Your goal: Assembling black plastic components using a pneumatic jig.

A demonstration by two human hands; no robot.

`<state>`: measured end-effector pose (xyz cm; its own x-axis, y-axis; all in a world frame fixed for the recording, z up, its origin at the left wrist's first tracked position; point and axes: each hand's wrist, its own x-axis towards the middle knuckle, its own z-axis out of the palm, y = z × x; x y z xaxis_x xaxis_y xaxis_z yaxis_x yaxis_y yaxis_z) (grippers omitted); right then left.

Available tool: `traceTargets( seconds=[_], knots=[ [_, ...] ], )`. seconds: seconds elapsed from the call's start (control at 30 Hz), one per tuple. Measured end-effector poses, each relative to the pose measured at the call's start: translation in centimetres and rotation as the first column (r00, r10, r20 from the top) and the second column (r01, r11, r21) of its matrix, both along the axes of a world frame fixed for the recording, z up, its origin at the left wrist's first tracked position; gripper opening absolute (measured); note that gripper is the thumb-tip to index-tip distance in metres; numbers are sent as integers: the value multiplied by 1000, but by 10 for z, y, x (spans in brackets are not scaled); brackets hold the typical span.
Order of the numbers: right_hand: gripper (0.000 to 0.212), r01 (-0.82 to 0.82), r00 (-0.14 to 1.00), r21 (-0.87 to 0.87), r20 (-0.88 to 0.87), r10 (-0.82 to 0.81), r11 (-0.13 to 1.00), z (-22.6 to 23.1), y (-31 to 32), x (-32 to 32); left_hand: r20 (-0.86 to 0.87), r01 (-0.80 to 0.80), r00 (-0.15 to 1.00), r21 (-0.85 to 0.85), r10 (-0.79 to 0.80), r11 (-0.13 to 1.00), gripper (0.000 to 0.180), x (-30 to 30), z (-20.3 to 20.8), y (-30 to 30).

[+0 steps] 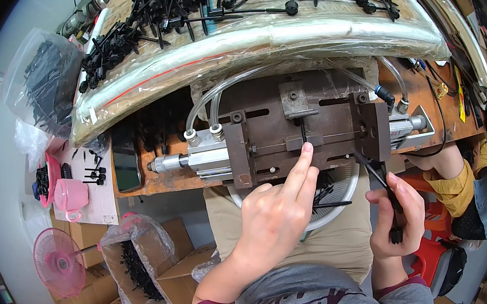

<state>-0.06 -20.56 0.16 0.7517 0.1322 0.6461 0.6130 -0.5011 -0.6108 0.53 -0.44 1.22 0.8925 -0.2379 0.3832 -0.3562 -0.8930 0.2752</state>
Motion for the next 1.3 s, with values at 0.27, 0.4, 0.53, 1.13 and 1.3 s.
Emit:
traceTargets(
  seconds=[0.27,0.4,0.53,1.13,1.3],
  knots=[
    [46,-102,990,-32,90,104,994,-11,4,2,-21,74,995,-517,-99,853,32,-9,4,-5],
    [44,-240,961,-162,97,257,957,-7,11,1,-61,86,981,-714,-184,694,36,-20,25,-19],
    [39,-268,955,-84,111,277,960,-6,19,5,34,134,988,-687,-153,714,34,-21,18,-17],
    [87,-235,966,148,-76,247,961,-12,-5,1,77,-37,996,-93,45,995,23,2,-8,-4],
    [61,-308,951,91,16,307,947,-12,-4,11,74,-43,996,-111,51,993,23,2,-10,-3]
  ],
)
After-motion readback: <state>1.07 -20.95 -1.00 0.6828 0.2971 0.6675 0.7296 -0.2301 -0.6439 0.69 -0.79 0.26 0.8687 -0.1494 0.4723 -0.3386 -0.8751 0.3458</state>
